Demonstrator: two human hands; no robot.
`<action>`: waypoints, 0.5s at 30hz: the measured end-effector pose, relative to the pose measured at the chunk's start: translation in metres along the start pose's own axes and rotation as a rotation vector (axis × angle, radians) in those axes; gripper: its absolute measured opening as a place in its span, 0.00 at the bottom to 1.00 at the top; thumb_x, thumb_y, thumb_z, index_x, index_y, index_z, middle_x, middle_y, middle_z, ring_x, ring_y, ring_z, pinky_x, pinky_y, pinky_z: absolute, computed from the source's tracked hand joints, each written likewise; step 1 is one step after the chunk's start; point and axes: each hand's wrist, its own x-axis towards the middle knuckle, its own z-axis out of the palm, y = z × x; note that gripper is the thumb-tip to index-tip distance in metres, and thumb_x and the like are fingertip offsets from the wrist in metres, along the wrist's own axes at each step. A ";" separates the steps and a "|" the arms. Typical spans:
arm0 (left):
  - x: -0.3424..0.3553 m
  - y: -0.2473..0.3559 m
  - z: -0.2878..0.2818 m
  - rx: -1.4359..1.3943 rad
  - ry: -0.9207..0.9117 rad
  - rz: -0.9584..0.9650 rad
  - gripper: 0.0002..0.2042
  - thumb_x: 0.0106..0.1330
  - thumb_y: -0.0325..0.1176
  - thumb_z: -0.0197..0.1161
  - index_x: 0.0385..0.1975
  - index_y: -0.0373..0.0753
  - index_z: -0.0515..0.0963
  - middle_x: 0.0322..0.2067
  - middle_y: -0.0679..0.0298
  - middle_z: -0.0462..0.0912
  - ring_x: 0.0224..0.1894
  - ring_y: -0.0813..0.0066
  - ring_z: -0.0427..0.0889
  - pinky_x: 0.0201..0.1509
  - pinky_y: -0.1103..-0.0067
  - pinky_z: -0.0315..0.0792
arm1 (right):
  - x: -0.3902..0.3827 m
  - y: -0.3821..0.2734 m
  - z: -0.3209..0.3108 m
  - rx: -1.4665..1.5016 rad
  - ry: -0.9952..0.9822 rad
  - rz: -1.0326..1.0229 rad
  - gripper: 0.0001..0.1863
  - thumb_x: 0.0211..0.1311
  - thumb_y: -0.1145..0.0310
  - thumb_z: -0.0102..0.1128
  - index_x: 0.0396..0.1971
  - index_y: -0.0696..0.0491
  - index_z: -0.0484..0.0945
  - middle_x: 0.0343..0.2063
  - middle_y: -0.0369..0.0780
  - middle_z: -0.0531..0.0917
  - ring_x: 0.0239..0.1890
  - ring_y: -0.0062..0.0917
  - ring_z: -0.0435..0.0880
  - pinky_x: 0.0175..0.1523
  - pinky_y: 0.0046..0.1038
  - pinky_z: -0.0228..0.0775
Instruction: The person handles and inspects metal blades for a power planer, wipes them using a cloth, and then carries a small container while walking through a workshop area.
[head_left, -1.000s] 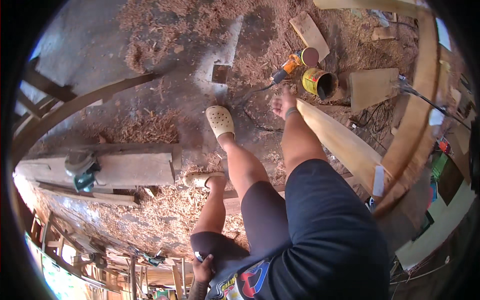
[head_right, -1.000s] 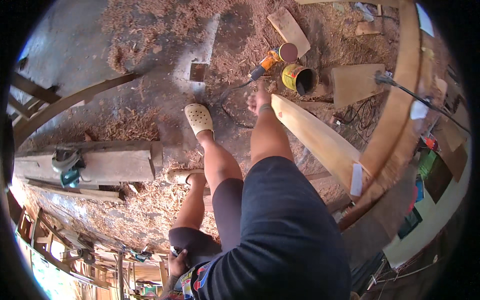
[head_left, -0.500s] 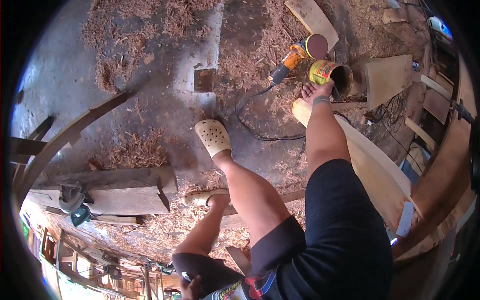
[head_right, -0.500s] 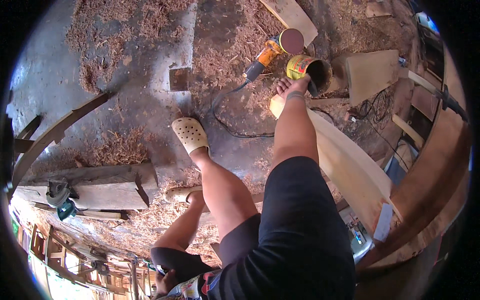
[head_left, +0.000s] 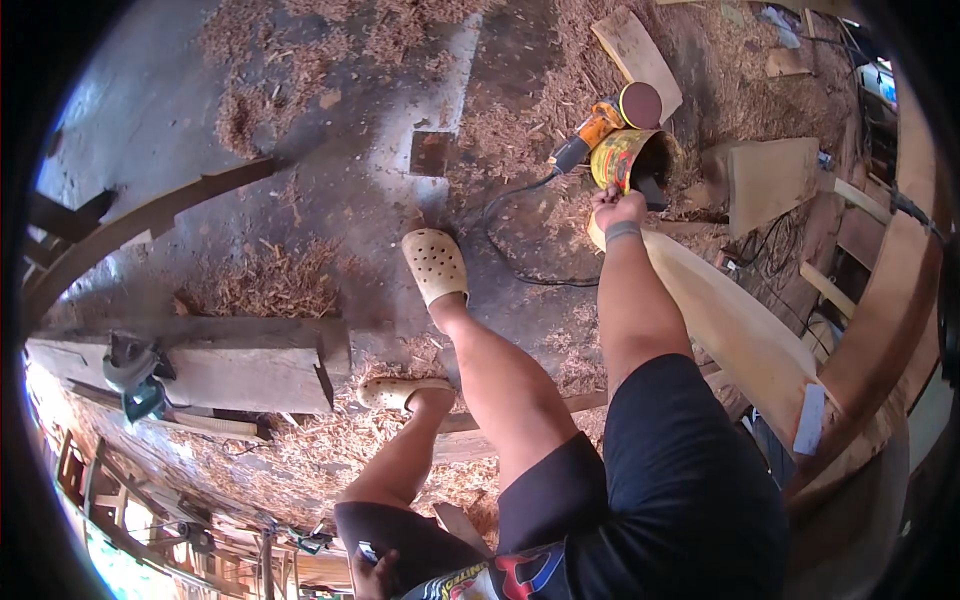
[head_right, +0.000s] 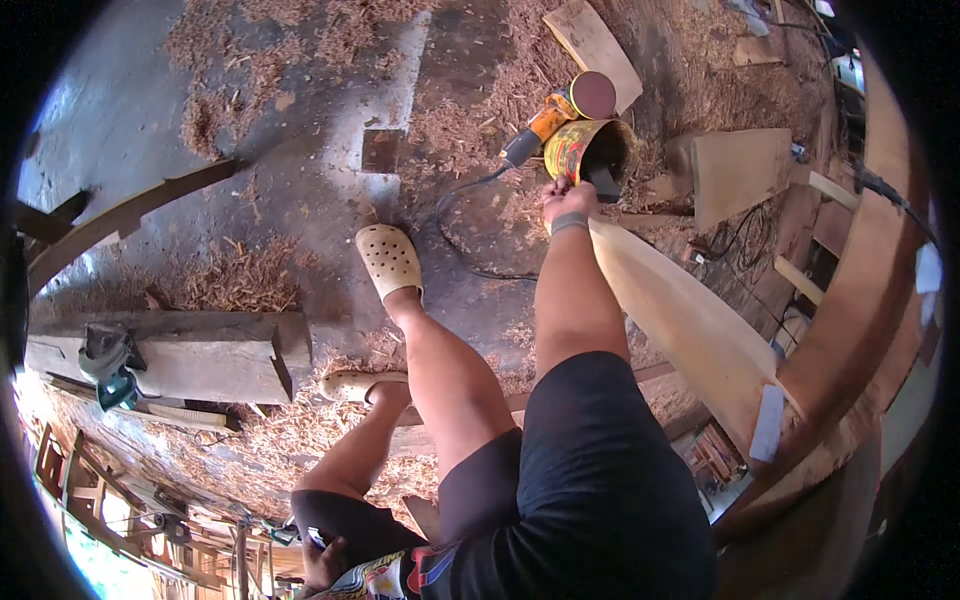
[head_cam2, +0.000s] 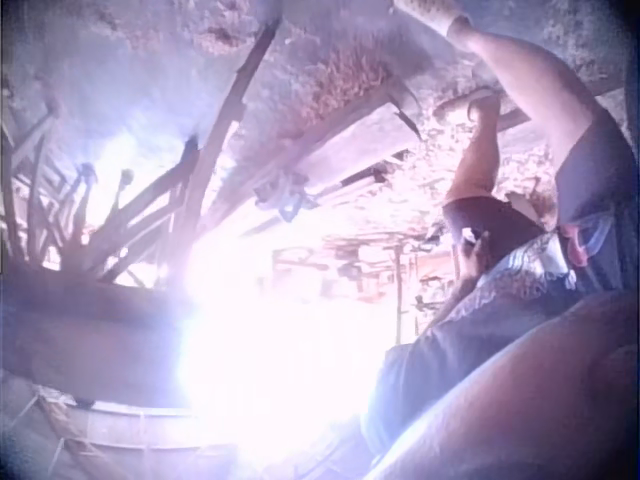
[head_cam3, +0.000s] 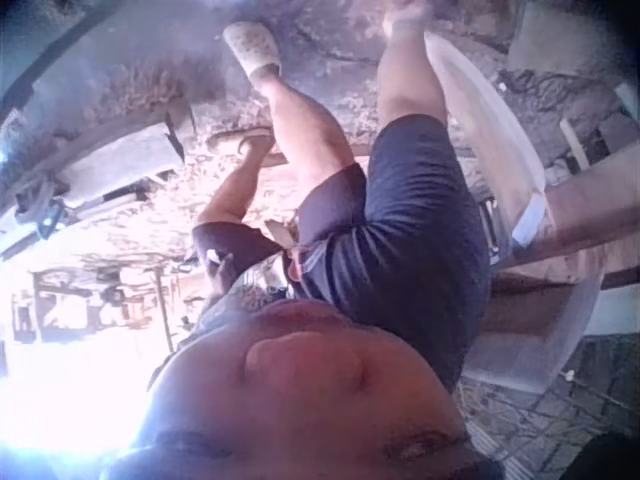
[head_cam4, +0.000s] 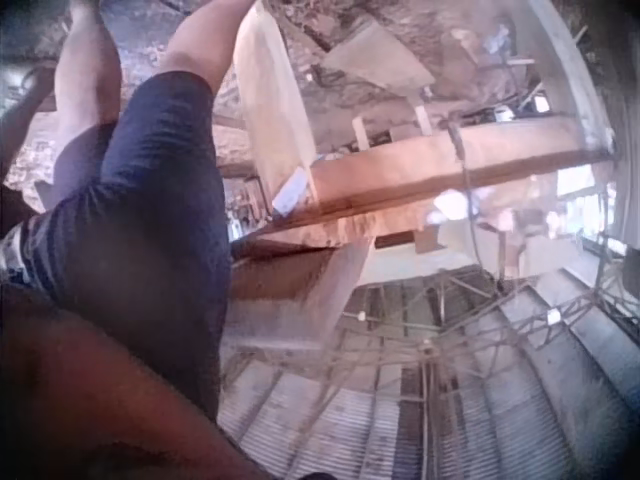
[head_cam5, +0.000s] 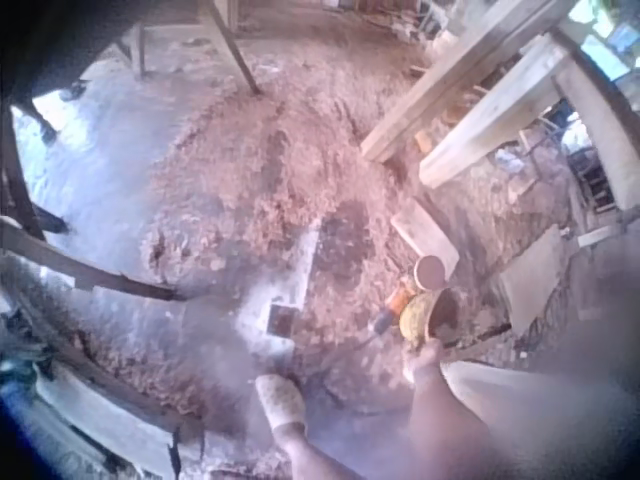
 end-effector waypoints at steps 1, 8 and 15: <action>0.002 -0.011 0.000 -0.045 -0.016 0.079 0.10 0.61 0.21 0.67 0.35 0.44 0.74 0.25 0.71 0.78 0.21 0.81 0.75 0.23 0.82 0.68 | -0.009 0.004 -0.003 -0.014 -0.042 -0.013 0.07 0.67 0.64 0.43 0.36 0.48 0.71 0.22 0.34 0.70 0.21 0.21 0.67 0.30 0.28 0.61; -0.027 -0.033 -0.009 0.010 -0.051 0.172 0.10 0.64 0.26 0.67 0.41 0.41 0.73 0.24 0.67 0.79 0.15 0.77 0.75 0.16 0.79 0.69 | -0.110 0.050 -0.030 -0.014 -0.137 0.000 0.07 0.68 0.62 0.44 0.34 0.47 0.70 0.22 0.33 0.70 0.21 0.19 0.66 0.31 0.26 0.60; -0.067 -0.038 -0.011 -0.015 -0.122 0.285 0.07 0.66 0.31 0.68 0.35 0.39 0.75 0.21 0.68 0.78 0.15 0.78 0.75 0.17 0.77 0.68 | -0.271 0.078 -0.070 -0.102 -0.299 -0.016 0.06 0.67 0.64 0.46 0.35 0.46 0.73 0.22 0.31 0.71 0.21 0.19 0.67 0.30 0.25 0.60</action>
